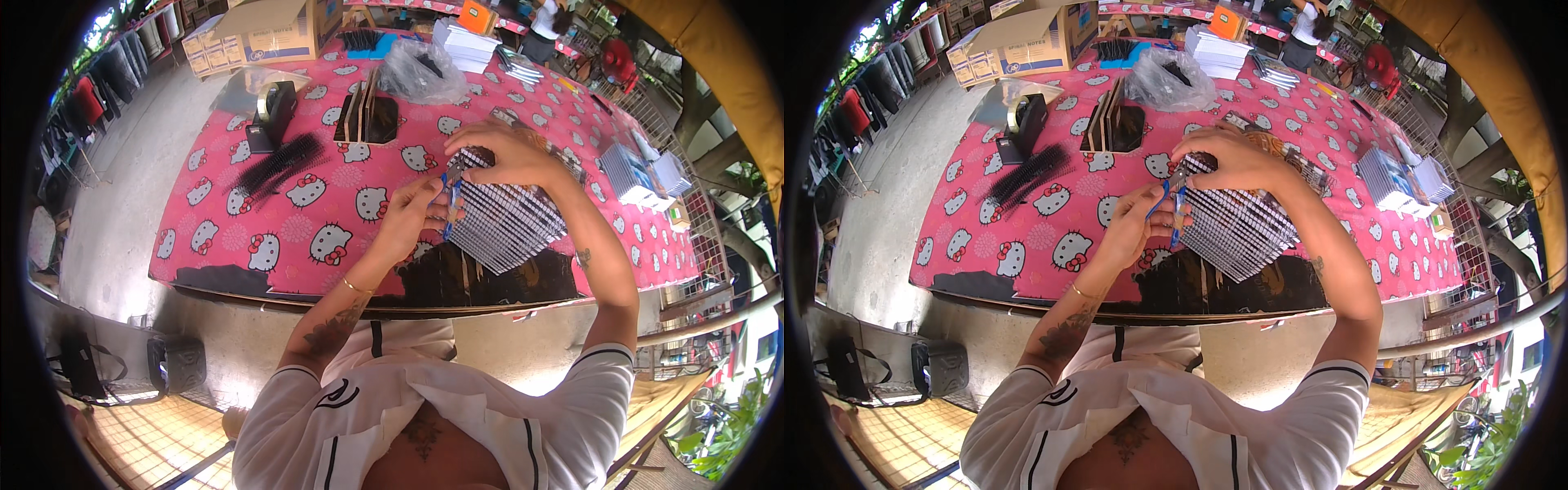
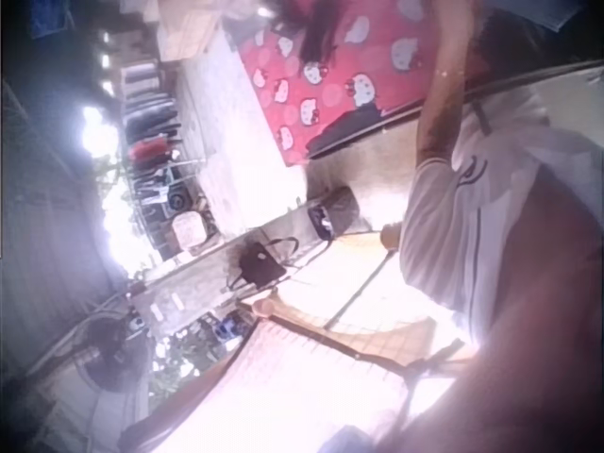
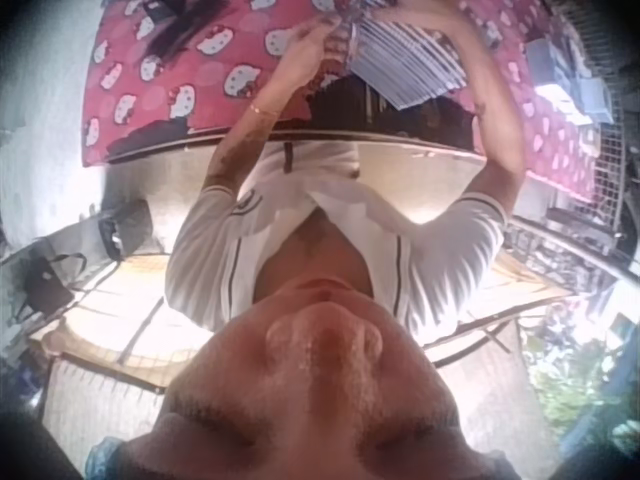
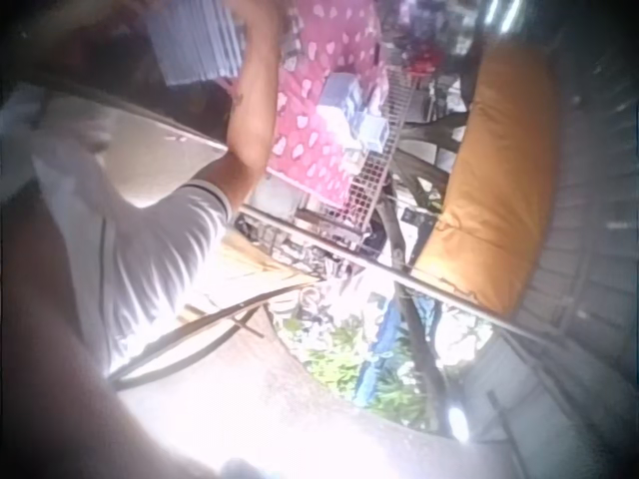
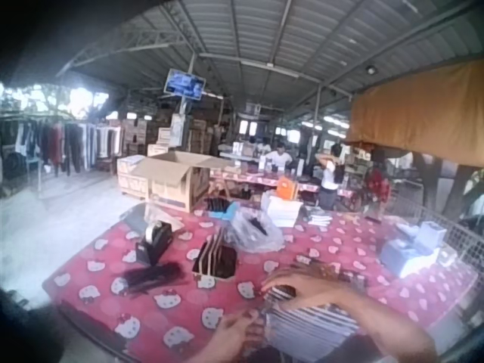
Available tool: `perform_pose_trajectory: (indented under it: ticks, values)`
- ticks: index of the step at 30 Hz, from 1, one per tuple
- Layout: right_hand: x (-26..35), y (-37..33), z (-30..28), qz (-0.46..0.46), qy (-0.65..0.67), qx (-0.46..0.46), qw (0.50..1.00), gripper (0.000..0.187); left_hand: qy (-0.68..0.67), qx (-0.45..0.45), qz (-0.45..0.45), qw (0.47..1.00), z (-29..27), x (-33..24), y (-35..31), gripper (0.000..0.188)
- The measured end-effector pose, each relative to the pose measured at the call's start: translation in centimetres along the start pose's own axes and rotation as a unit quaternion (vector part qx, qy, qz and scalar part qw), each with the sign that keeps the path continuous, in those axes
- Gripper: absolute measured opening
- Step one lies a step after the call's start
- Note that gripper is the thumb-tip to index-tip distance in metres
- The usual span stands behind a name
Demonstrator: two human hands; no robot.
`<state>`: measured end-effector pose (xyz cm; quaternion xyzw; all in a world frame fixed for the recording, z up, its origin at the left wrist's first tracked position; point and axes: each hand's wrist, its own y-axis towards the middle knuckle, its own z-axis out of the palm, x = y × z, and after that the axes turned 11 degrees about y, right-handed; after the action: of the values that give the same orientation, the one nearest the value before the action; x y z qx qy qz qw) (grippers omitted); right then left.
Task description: The person assembles paper calendars by hand, taking paper sheets from a stack, aligning them with a base, and inserting a plastic spiral through the pre-punched holes before cutting the excess spiral with shears.
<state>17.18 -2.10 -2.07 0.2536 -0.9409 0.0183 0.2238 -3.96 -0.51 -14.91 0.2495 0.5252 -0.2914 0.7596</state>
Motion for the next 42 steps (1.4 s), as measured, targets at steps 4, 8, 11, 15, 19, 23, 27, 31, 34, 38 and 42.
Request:
perform_pose_trajectory:
  ticks: [4, 8, 11, 15, 19, 23, 27, 31, 34, 38, 42]
  values:
    - [-0.1, 0.1, 0.2, -0.001, -0.001, -0.002, 1.0, 0.037, -0.001, -0.004, -0.005, 1.0, 0.1, -0.4, 0.1, 0.036]
    - [-0.1, -0.1, 0.4, -0.003, -0.009, -0.022, 1.0, 0.034, 0.532, -0.161, 0.243, 0.795, 1.3, -1.2, -1.0, 0.038]
    - [0.2, 0.1, 0.2, 0.0, -0.015, -0.025, 1.0, 0.031, 0.417, -0.142, 0.178, 0.88, 1.2, -0.9, -1.2, 0.04]
    - [0.0, 0.0, 0.7, -0.009, -0.004, -0.04, 0.999, 0.033, 0.021, -0.049, -0.007, 0.999, 0.5, -0.1, -1.2, 0.04]
    - [-0.1, 0.0, 0.7, -0.007, 0.002, -0.04, 0.999, 0.033, 0.096, -0.055, -0.003, 0.994, -0.2, -0.1, -0.6, 0.042]
    - [-0.1, 0.2, 0.7, -0.01, 0.008, -0.04, 0.999, 0.034, 0.141, -0.058, 0.022, 0.988, -0.5, 0.0, -0.6, 0.042]
    - [0.1, -0.1, 0.7, -0.013, -0.019, -0.042, 0.999, 0.036, 0.085, -0.053, 0.012, 0.995, -0.5, 0.2, -1.0, 0.042]
    - [0.3, 0.0, 0.8, -0.002, -0.021, -0.03, 0.999, 0.038, -0.007, -0.048, -0.056, 0.997, -0.5, 0.2, -1.0, 0.045]
    - [0.2, 0.1, 0.7, -0.003, -0.003, -0.034, 0.999, 0.037, 0.37, -0.126, 0.162, 0.906, -0.1, 0.0, -1.2, 0.043]
    - [0.1, 0.0, 0.7, -0.003, -0.004, -0.037, 0.999, 0.037, 0.529, -0.171, 0.244, 0.795, 0.7, -0.3, -1.9, 0.039]
    - [0.2, 0.1, 0.7, -0.003, -0.002, -0.034, 0.999, 0.038, -0.047, -0.102, -0.08, 0.99, 0.3, 0.1, -1.7, 0.033]
